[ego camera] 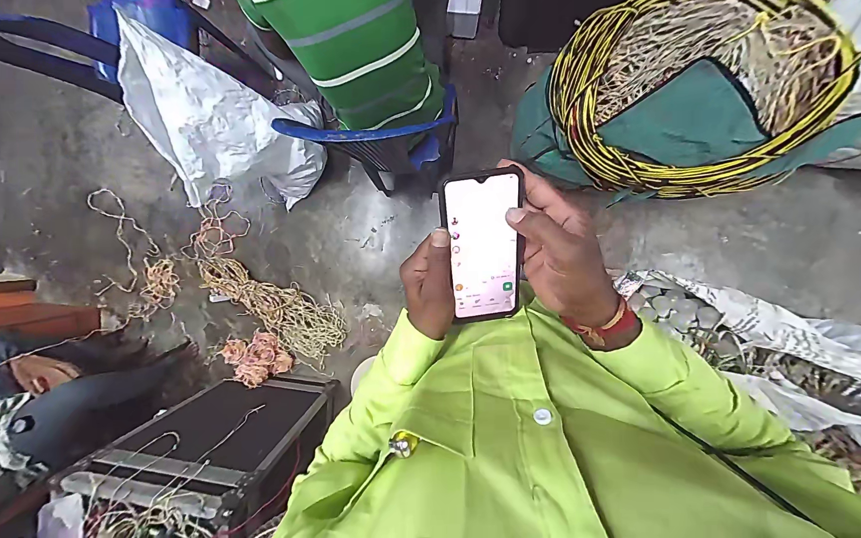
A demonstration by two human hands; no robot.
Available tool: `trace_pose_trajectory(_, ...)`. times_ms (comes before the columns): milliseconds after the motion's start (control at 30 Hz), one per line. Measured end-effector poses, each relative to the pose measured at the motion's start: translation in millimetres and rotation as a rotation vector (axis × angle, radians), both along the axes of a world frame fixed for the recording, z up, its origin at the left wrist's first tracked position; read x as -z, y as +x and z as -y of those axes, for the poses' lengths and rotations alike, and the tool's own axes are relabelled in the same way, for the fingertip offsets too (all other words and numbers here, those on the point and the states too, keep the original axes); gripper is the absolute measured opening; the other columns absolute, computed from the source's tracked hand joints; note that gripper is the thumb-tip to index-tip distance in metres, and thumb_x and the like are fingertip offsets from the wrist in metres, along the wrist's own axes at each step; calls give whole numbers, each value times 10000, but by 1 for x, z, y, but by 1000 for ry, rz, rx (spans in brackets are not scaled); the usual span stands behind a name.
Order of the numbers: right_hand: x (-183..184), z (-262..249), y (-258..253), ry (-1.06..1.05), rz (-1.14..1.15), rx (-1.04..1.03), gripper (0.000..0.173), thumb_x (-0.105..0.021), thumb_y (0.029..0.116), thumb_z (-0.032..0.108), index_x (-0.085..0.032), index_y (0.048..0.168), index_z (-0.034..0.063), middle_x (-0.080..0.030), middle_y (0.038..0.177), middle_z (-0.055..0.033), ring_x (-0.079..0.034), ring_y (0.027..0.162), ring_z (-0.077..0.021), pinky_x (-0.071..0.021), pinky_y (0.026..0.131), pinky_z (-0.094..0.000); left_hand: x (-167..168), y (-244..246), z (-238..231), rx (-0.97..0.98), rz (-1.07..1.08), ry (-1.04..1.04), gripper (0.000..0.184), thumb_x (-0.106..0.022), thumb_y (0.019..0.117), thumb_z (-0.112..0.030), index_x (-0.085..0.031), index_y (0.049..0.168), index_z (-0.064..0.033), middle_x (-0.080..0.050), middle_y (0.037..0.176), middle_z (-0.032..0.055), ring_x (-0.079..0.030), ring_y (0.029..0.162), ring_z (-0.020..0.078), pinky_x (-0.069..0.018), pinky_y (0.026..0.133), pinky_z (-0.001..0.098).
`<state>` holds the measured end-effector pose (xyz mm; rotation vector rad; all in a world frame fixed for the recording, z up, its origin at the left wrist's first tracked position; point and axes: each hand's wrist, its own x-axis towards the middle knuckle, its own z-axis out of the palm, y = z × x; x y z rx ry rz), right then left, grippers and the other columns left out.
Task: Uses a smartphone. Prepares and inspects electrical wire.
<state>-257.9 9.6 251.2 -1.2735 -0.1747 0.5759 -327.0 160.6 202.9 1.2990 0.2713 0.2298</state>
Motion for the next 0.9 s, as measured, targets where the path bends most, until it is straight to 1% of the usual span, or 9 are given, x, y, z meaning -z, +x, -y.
trace_pose_trajectory(133,-1,-1,-5,2,7,-11,536,-398,1064,63,-347,1592,138,-637,1335,-85,-713,992,-159,-627,801,-310,1,-4,2,-26,69,-40,397,-369,1125,-333,-695,1082,-112,-750,892,-3,-735,777,78,-640,716,281)
trace_pose_trajectory(200,-1,-5,-6,2,5,-2,542,-407,1056,43,-343,1590,114,-640,1328,-99,-715,999,-167,-629,816,-318,0,-7,2,-34,69,-45,396,-377,1123,-339,-697,1085,-109,-751,895,-1,-735,778,80,-639,718,281)
trace_pose_trajectory(300,0,-11,-8,9,-17,26,540,-429,1041,24,-351,1574,58,-644,1328,-122,-710,1059,-187,-623,881,-347,0,-12,1,-43,63,-50,395,-375,1123,-339,-694,1086,-110,-750,897,-3,-736,785,77,-639,727,280)
trace_pose_trajectory(400,0,-12,-13,-12,-28,31,510,-438,1038,25,-381,1545,48,-658,1298,-100,-712,1049,-165,-627,870,-337,2,-12,2,-76,104,-84,385,-378,1127,-266,-704,1055,-74,-761,891,18,-741,793,96,-642,746,305)
trace_pose_trajectory(500,1,-10,-19,-13,-46,27,498,-438,1032,16,-397,1528,40,-664,1283,-97,-711,1050,-162,-623,885,-342,-1,-19,4,-58,66,-91,390,-377,1124,-328,-697,1089,-108,-754,903,0,-739,790,82,-641,732,284)
trace_pose_trajectory(633,0,0,-26,-31,-51,-32,480,-435,1042,45,-423,1517,112,-687,1228,-85,-733,954,-170,-642,772,-328,-3,-21,8,-77,72,-125,382,-393,1119,-332,-707,1092,-115,-756,898,-2,-738,778,75,-640,720,276)
trace_pose_trajectory(700,0,2,-30,-50,-50,-49,477,-442,1039,44,-428,1512,112,-689,1219,-81,-732,941,-165,-641,753,-320,-3,-23,8,-80,75,-117,384,-384,1122,-325,-704,1088,-115,-755,902,-9,-737,789,71,-639,730,274)
trace_pose_trajectory(800,2,2,-34,-50,-69,-57,500,-449,1013,21,-433,1508,98,-683,1218,-88,-725,964,-167,-637,785,-330,-3,-25,9,-98,74,-98,386,-379,1124,-323,-703,1073,-120,-752,894,-10,-735,777,71,-637,715,269)
trace_pose_trajectory(900,4,3,-37,-25,-88,-76,533,-451,989,11,-428,1513,100,-670,1250,-95,-716,1002,-177,-632,808,-346,-6,-30,7,-89,29,-51,410,-386,1109,-410,-701,1088,-148,-733,869,-4,-716,724,63,-619,640,249)
